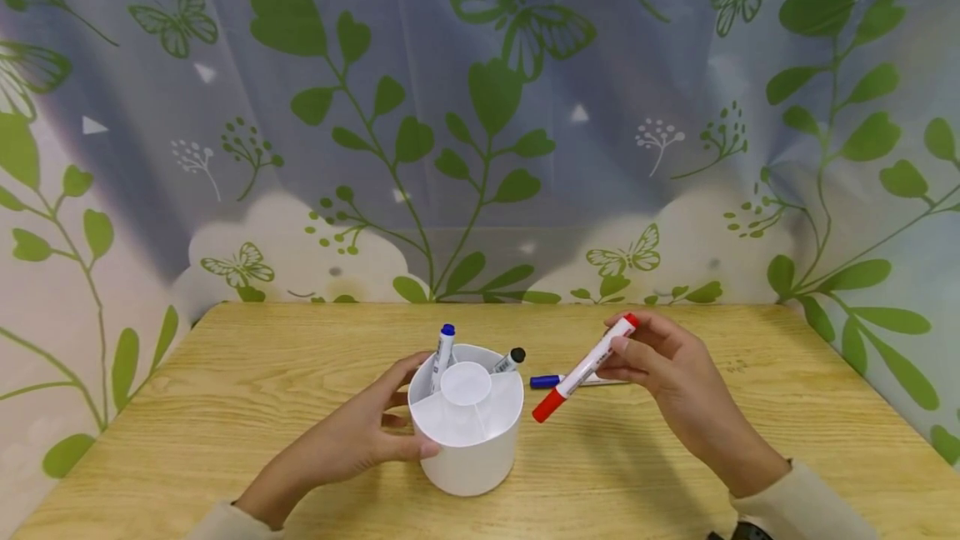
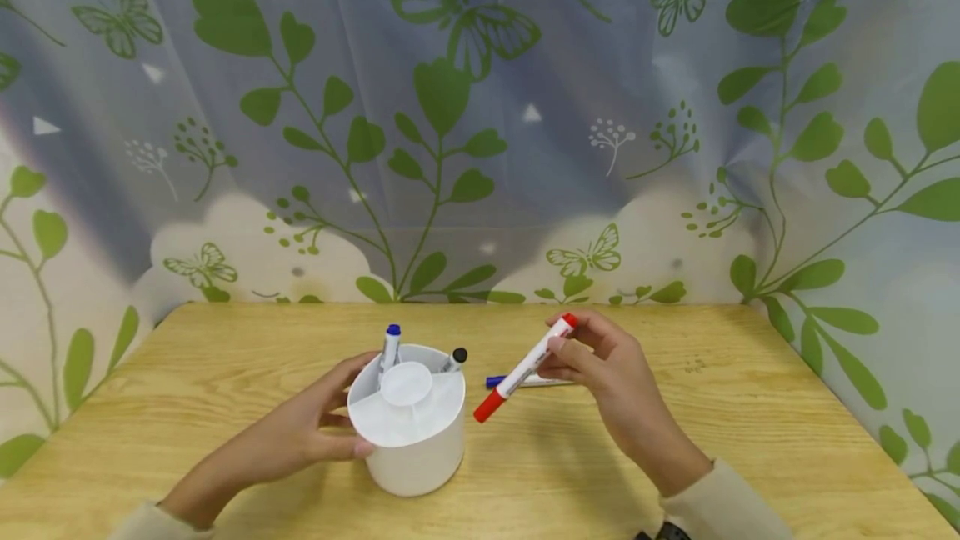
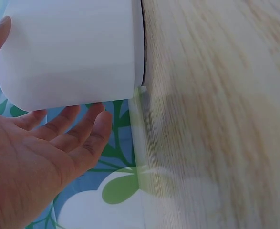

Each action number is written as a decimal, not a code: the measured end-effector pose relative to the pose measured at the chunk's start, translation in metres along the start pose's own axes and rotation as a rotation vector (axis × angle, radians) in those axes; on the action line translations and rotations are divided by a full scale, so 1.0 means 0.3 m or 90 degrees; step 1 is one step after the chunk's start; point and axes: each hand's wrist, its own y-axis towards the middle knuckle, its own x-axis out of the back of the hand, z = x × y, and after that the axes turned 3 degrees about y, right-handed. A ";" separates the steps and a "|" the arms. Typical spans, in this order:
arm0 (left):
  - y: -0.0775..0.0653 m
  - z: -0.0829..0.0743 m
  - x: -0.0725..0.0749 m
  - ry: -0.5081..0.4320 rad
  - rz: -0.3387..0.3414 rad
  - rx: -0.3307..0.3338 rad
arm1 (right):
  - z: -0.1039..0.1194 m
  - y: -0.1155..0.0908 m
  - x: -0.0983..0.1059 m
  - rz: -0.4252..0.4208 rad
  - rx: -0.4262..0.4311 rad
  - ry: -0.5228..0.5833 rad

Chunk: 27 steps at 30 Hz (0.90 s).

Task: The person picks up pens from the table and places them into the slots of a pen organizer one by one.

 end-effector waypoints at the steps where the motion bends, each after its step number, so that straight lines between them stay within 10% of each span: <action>1: -0.001 -0.001 0.000 0.000 0.000 0.001 | 0.002 0.000 -0.003 0.000 0.002 0.001; 27: 0.000 0.003 -0.003 -0.014 0.006 -0.004 | 0.043 0.000 -0.106 0.038 0.057 0.069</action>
